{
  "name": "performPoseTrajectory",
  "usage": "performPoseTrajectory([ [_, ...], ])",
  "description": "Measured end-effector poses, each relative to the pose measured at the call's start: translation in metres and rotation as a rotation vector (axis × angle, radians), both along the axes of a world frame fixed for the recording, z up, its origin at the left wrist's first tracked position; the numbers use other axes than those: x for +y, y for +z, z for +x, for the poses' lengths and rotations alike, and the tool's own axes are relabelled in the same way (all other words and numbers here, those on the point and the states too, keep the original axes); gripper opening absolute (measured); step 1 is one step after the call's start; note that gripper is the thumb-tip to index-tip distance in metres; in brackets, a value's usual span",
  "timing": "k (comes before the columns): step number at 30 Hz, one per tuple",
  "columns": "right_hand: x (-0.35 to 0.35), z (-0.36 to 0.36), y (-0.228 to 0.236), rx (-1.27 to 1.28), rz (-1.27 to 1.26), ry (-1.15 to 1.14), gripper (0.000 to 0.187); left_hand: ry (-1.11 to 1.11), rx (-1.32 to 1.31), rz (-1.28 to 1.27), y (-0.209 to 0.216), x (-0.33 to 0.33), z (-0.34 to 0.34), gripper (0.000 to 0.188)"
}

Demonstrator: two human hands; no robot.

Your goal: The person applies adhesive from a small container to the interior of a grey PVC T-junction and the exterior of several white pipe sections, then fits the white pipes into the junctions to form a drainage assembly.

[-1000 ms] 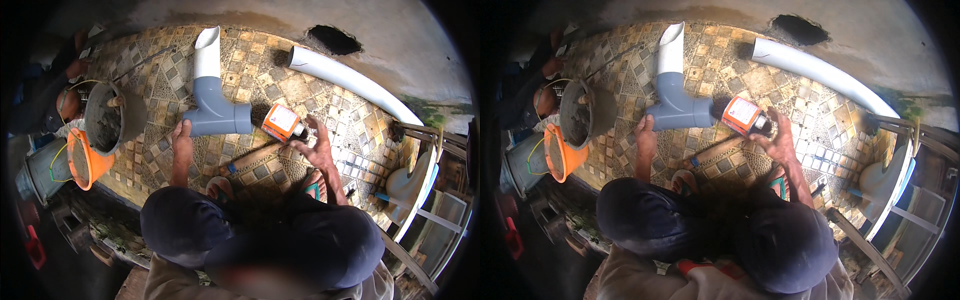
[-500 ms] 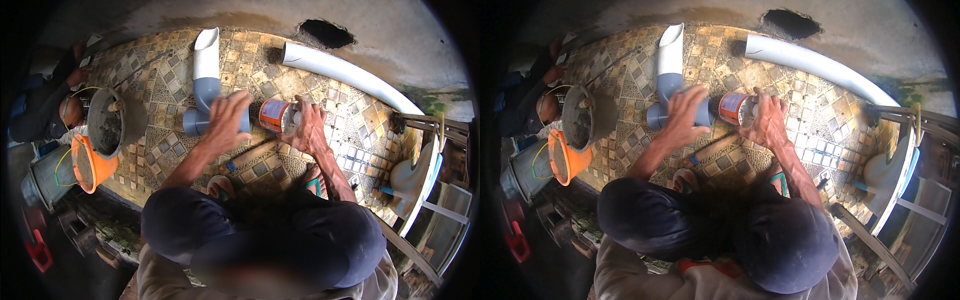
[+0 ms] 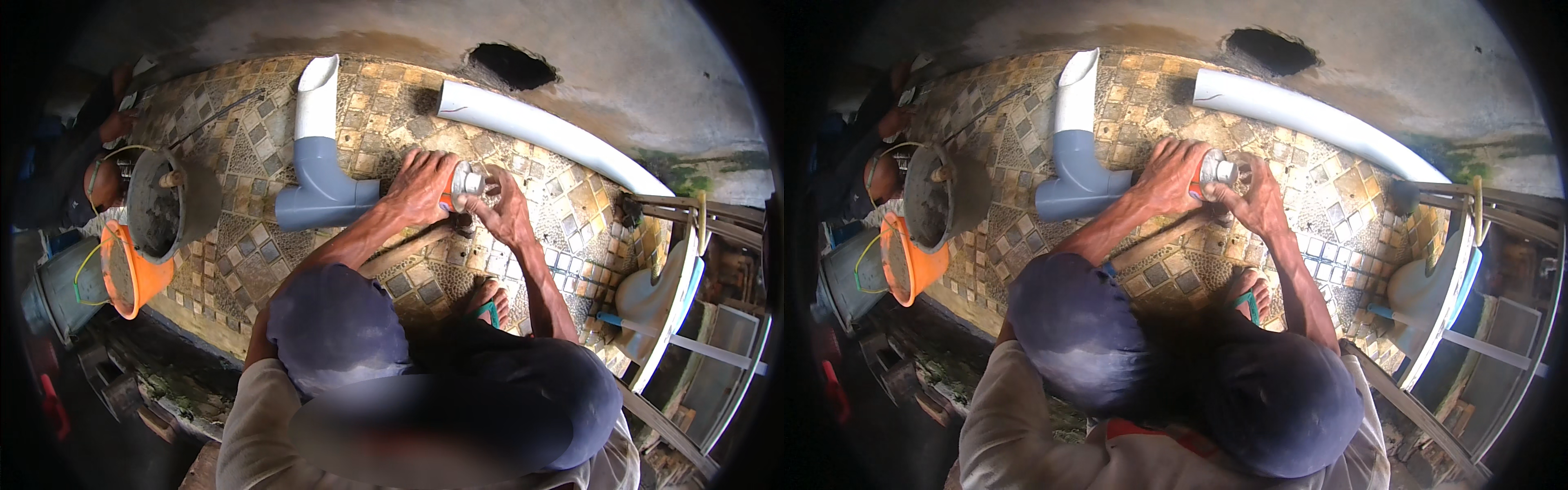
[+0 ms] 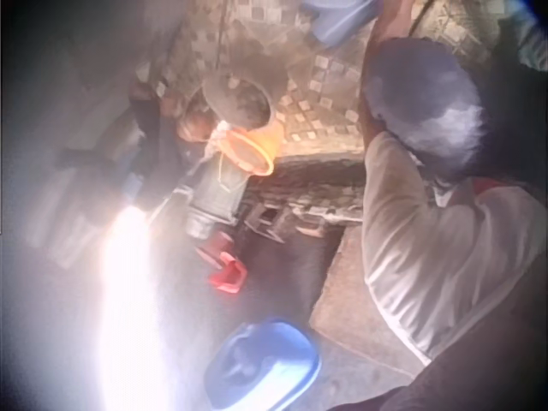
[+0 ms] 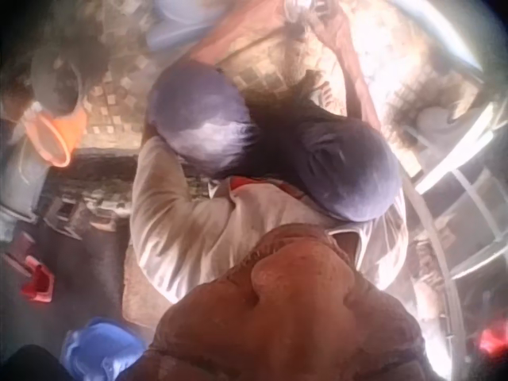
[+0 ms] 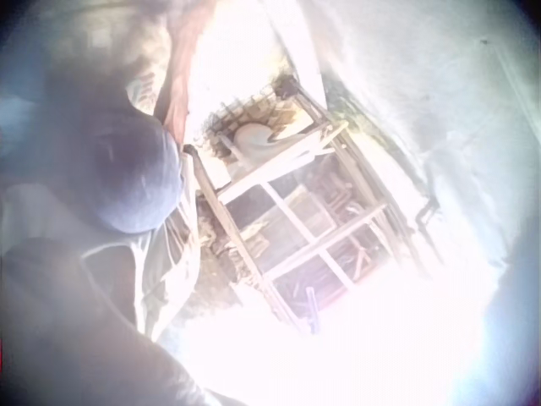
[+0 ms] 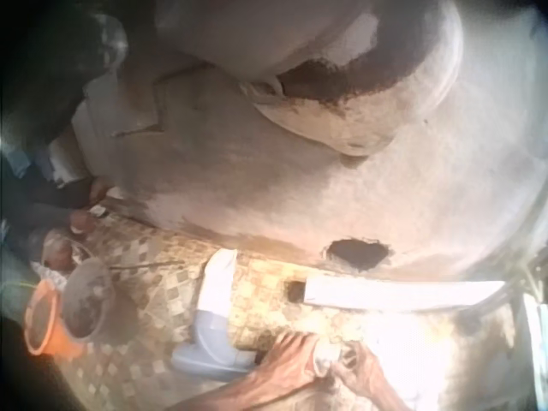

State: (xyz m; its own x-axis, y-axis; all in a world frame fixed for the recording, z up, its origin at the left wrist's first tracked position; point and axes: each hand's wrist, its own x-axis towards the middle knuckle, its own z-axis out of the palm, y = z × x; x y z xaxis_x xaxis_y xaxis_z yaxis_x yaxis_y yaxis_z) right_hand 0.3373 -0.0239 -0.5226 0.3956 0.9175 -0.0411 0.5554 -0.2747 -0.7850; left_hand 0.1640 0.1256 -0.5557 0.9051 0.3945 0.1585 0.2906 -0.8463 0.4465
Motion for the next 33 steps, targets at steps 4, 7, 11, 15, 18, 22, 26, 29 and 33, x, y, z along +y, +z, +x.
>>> performPoseTrajectory([
  [4, -0.005, 0.012, -0.019, 0.057, -0.085, -0.161, 0.056, -0.015, 0.109, -0.032, 0.006, 0.005, 0.011, 0.107],
  [7, 0.006, 0.008, -0.012, 0.109, -0.171, -0.115, 0.048, -0.011, 0.121, -0.002, 0.008, 0.007, 0.008, 0.108],
  [11, 0.006, 0.018, -0.026, 0.008, 0.075, -0.008, 0.048, -0.018, 0.141, 0.002, 0.004, 0.010, 0.013, 0.108],
  [15, 0.016, 0.023, -0.001, 0.271, -0.244, -0.039, 0.050, -0.020, 0.083, 0.046, -0.002, 0.008, 0.011, 0.107],
  [18, 0.012, 0.032, -0.015, 0.084, -0.035, 0.096, 0.038, -0.023, 0.050, 0.052, 0.001, 0.006, 0.016, 0.105],
  [22, 0.014, 0.032, -0.006, -0.027, 0.078, 0.196, 0.037, -0.001, 0.101, 0.035, -0.003, 0.008, 0.010, 0.112],
  [26, 0.015, 0.033, 0.002, 0.075, -0.042, 0.156, 0.040, -0.005, 0.187, 0.004, 0.010, 0.008, 0.002, 0.123],
  [29, 0.007, 0.036, 0.005, 0.171, 0.057, 0.058, 0.042, 0.054, 0.199, -0.028, 0.019, 0.010, -0.020, 0.135],
  [33, 0.013, 0.025, 0.018, -0.023, 0.057, 0.120, 0.041, 0.189, 0.357, -0.025, 0.056, 0.016, -0.096, 0.136],
])
